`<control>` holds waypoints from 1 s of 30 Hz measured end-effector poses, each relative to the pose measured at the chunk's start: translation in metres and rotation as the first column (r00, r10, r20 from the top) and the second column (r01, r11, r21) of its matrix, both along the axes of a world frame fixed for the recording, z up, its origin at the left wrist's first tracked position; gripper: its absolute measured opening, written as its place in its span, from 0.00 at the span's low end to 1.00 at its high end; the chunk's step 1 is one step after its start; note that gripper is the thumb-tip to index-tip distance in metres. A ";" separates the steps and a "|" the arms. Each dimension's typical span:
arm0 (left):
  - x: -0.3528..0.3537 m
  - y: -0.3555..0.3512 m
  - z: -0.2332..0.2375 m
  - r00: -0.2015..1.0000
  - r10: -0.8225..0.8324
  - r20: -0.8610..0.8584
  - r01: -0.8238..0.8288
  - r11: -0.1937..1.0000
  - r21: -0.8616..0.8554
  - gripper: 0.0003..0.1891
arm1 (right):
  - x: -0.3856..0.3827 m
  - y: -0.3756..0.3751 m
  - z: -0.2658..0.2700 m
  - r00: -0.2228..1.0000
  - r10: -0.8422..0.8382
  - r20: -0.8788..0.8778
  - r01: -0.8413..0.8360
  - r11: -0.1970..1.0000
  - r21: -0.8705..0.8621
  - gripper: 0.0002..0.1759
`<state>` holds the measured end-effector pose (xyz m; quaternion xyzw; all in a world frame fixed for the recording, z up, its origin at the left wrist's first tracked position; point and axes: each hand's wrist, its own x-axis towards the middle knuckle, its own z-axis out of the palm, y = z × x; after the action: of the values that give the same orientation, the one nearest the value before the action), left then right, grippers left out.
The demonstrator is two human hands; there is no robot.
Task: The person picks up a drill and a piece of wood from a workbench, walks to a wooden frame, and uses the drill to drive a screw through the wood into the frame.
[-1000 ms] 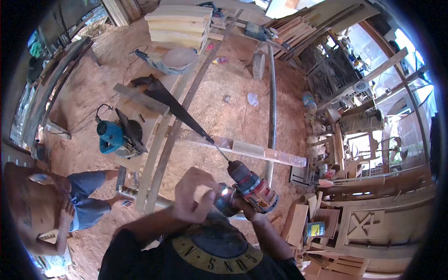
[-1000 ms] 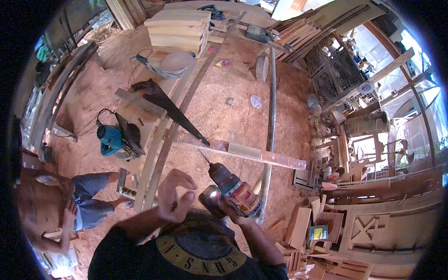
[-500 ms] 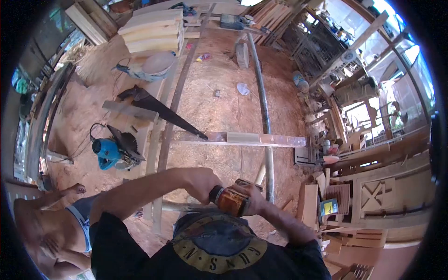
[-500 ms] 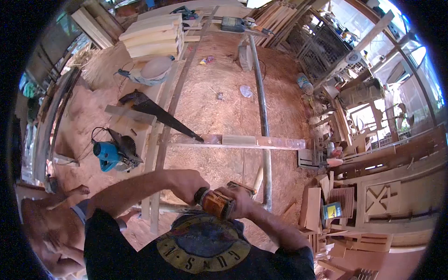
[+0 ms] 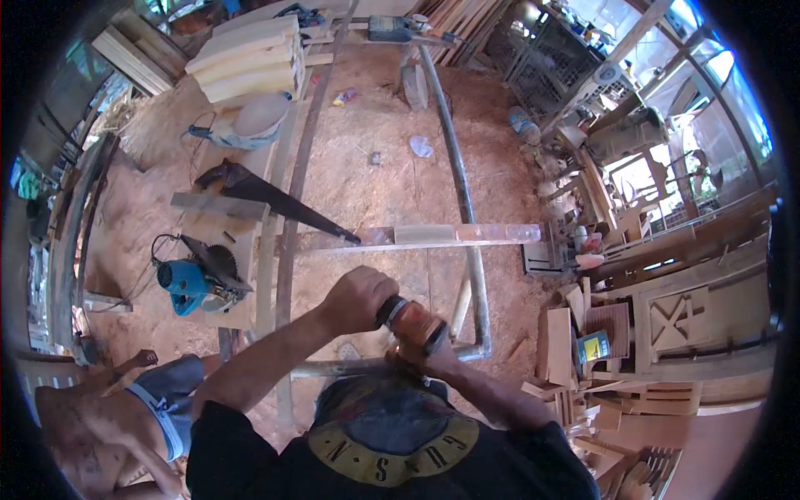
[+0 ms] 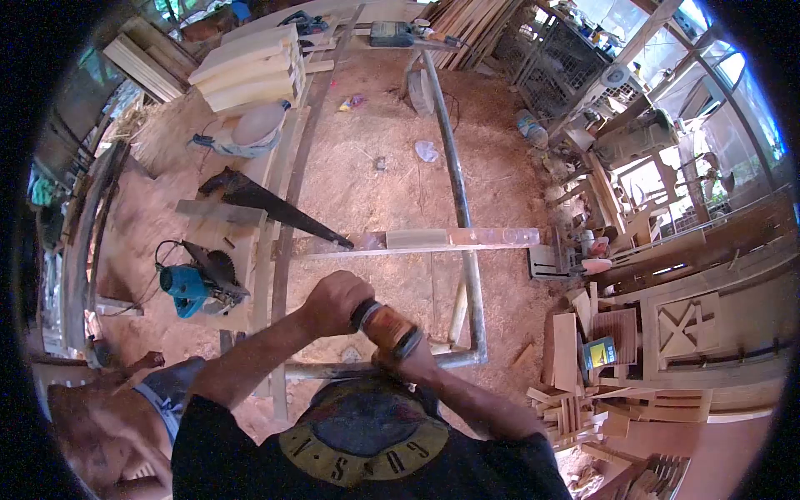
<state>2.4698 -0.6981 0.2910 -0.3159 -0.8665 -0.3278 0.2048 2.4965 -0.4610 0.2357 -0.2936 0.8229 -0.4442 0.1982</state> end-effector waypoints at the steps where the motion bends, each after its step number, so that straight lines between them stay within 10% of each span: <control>1: 0.001 0.002 -0.005 1.000 -0.003 0.017 0.003 1.000 0.002 0.17 | -0.001 -0.002 0.001 0.997 -0.003 -0.077 0.008 0.997 0.076 0.25; 14: -0.031 -0.016 -0.110 0.809 0.283 0.515 -0.322 0.947 -0.014 0.42 | -0.043 0.113 -0.003 0.904 -0.333 0.267 0.296 0.940 0.169 0.22; 30: -0.158 0.020 -0.240 0.843 0.433 0.319 -0.467 0.884 0.033 0.36 | -0.247 0.088 0.043 0.835 -0.389 0.390 0.159 0.848 0.505 0.15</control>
<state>2.3120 -0.6784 0.0514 -0.0378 -0.9180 -0.3619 0.1577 2.2500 -0.3730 0.2786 0.0042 0.8622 -0.3230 0.3901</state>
